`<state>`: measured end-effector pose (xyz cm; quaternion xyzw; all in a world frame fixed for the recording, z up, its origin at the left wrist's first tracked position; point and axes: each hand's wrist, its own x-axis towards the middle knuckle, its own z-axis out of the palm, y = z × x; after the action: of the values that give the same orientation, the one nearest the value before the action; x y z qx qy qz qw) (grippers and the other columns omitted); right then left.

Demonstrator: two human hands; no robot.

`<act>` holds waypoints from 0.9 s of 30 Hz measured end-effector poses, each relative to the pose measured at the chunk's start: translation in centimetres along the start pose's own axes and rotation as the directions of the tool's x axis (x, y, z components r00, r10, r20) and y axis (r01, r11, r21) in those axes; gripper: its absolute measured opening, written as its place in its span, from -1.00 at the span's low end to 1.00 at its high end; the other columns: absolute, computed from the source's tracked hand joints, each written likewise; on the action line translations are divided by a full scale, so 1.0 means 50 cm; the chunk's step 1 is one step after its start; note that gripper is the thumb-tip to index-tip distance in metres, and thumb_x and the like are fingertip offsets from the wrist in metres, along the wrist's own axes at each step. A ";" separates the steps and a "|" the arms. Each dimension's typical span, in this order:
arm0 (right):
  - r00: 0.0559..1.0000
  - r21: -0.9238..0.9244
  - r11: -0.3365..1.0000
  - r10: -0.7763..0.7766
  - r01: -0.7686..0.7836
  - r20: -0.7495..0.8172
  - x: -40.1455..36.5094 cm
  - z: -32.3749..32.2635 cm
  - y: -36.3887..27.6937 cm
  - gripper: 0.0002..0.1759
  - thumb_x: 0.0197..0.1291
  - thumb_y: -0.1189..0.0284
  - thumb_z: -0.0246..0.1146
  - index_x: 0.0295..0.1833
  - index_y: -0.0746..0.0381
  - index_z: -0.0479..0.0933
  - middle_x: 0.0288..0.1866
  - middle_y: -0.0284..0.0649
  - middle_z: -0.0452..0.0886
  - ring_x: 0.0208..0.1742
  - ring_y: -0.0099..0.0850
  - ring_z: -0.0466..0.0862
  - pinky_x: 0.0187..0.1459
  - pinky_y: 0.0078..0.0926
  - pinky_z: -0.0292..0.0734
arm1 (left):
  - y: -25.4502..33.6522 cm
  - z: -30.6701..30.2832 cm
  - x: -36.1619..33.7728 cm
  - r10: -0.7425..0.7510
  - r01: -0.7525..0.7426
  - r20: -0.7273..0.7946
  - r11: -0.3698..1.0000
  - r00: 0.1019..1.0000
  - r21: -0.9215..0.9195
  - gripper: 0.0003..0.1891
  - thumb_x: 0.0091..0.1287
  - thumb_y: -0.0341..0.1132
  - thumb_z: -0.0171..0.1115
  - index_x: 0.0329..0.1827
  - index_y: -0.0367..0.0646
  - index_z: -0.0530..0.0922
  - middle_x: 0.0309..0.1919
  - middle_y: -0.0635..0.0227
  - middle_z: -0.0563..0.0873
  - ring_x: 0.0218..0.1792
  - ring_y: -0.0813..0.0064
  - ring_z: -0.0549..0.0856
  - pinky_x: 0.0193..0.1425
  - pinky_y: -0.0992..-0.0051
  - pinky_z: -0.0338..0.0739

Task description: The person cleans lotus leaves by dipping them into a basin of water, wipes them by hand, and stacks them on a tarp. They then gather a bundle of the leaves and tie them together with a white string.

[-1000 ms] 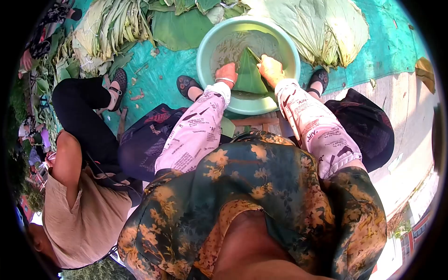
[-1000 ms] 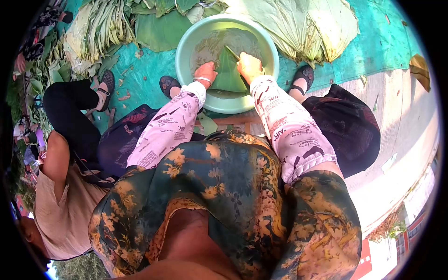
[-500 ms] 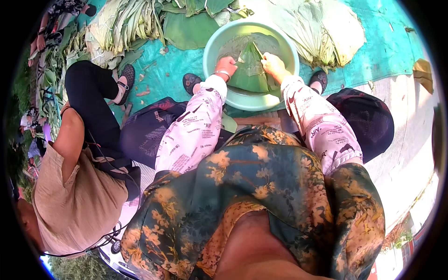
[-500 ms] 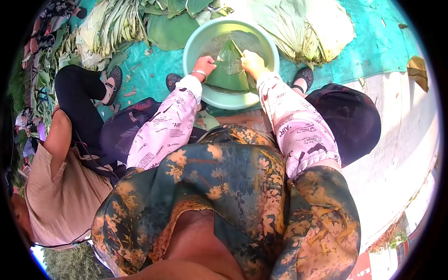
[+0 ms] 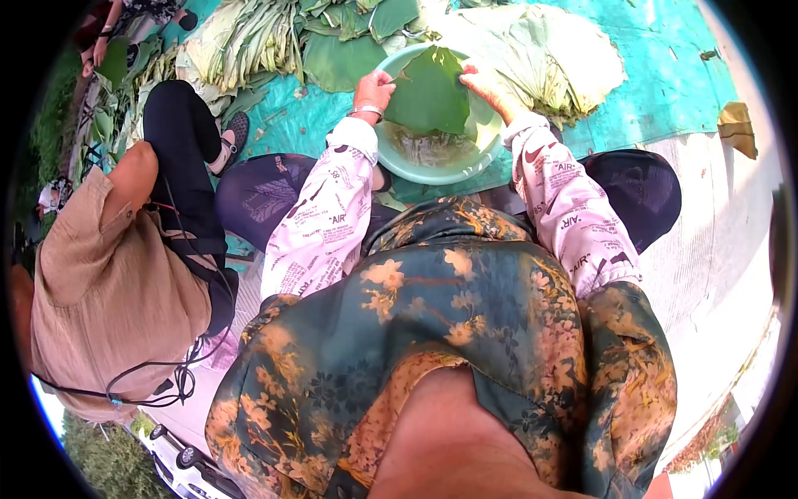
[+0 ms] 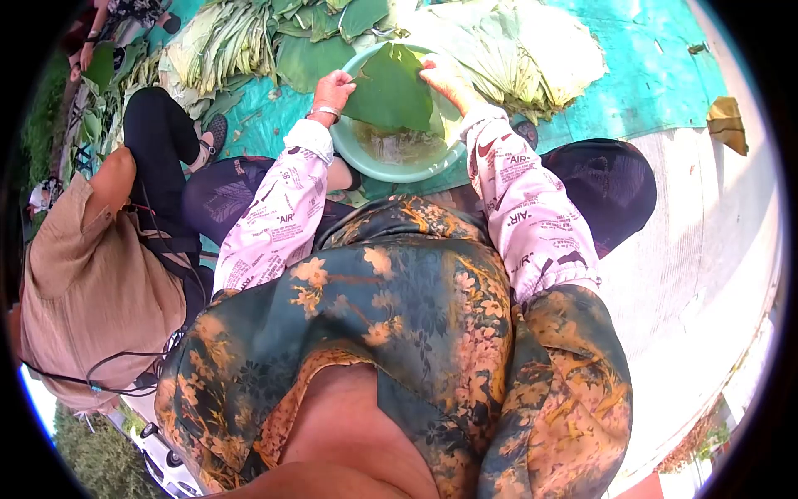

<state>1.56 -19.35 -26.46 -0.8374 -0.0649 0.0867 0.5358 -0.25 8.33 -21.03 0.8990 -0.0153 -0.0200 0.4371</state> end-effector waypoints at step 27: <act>0.982 -0.044 0.983 0.178 -0.176 0.057 0.073 -0.137 -0.190 -0.89 0.12 0.45 0.17 -0.25 0.25 0.47 -0.43 -0.22 0.56 -0.49 -0.41 0.66 -0.58 -0.44 0.55 | 0.095 -0.052 0.089 0.011 -0.053 0.114 0.927 0.993 0.371 -0.77 -0.02 -0.33 0.33 -0.26 -0.11 0.62 -0.39 0.26 0.70 -0.31 0.32 0.68 -0.21 0.38 0.50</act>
<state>6.47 -20.74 -15.30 -0.8470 -0.0079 0.1579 0.5076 4.27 7.23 -15.78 0.9629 -0.0574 -0.0592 0.2571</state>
